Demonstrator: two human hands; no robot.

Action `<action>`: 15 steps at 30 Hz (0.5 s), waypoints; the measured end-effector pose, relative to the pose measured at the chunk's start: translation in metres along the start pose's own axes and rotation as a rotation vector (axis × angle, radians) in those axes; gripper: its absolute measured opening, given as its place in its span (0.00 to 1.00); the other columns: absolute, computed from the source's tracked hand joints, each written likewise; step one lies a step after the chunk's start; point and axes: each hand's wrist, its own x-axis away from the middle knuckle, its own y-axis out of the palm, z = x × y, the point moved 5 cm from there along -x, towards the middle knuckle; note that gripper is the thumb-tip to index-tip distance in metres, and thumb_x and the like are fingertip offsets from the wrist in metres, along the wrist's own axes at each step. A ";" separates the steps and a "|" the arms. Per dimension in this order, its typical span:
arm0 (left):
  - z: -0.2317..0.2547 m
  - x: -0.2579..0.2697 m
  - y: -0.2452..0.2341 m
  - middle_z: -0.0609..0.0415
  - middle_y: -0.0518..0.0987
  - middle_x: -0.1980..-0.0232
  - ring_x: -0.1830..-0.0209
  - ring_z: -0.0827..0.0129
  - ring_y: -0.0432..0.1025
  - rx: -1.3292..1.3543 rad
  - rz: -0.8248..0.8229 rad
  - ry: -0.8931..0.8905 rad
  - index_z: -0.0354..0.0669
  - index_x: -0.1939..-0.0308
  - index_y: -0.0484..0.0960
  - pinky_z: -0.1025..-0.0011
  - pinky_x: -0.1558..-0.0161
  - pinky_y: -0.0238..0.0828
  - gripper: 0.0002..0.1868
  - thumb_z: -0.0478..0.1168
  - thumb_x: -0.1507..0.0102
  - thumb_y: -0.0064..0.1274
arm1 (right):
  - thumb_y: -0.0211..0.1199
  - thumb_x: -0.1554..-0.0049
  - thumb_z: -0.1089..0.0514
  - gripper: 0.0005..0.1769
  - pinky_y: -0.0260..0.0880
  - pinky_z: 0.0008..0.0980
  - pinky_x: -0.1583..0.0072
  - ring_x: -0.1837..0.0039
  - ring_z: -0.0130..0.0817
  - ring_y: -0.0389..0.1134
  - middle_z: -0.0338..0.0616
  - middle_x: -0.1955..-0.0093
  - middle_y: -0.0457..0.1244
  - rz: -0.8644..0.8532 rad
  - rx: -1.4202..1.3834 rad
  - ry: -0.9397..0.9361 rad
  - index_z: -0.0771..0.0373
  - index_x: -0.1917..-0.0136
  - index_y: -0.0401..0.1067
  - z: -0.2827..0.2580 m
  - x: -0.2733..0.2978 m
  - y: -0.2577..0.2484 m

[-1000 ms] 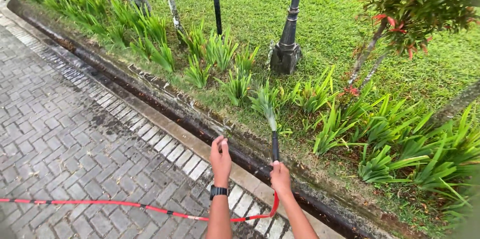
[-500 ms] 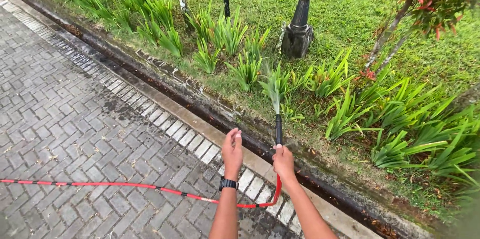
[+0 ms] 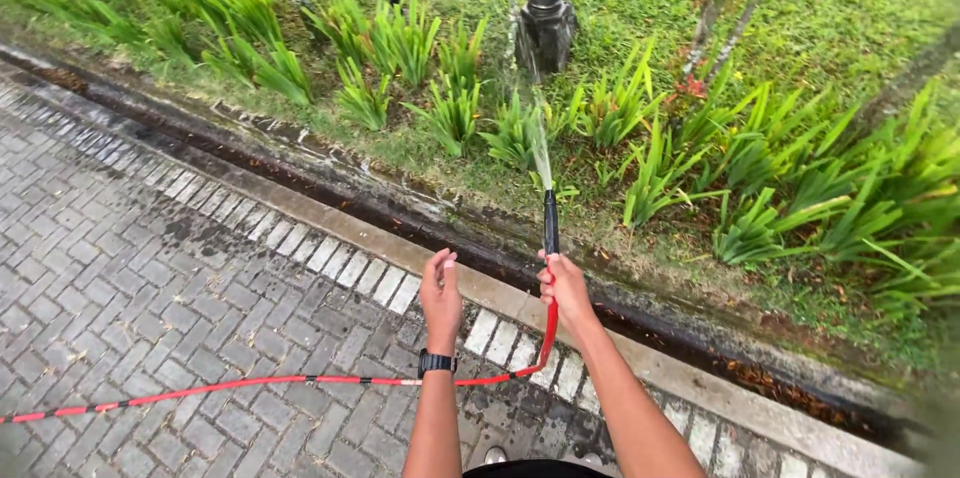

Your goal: Watering plants and grass in a garden using a hose.

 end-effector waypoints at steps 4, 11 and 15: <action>-0.016 0.008 -0.002 0.47 0.83 0.43 0.42 0.67 0.77 -0.018 -0.043 -0.055 0.35 0.41 0.77 0.70 0.41 0.71 0.16 0.40 0.29 0.46 | 0.46 0.31 0.50 0.18 0.50 0.24 0.69 0.72 0.20 0.49 0.32 0.69 0.52 0.064 -0.019 -0.031 0.61 0.37 0.67 -0.007 -0.002 -0.018; -0.036 0.021 0.002 0.47 0.82 0.42 0.42 0.66 0.76 -0.043 -0.144 -0.085 0.34 0.40 0.77 0.70 0.40 0.70 0.17 0.40 0.29 0.45 | 0.49 0.33 0.47 0.17 0.47 0.24 0.72 0.73 0.19 0.48 0.32 0.69 0.53 0.282 -0.039 -0.083 0.60 0.42 0.68 -0.001 0.002 -0.077; -0.058 0.029 0.007 0.47 0.83 0.44 0.43 0.68 0.76 -0.063 -0.247 -0.110 0.34 0.42 0.78 0.70 0.40 0.69 0.16 0.40 0.30 0.47 | 0.61 0.36 0.46 0.15 0.49 0.24 0.71 0.72 0.20 0.50 0.31 0.70 0.53 0.359 -0.005 0.042 0.57 0.53 0.63 -0.007 0.012 -0.119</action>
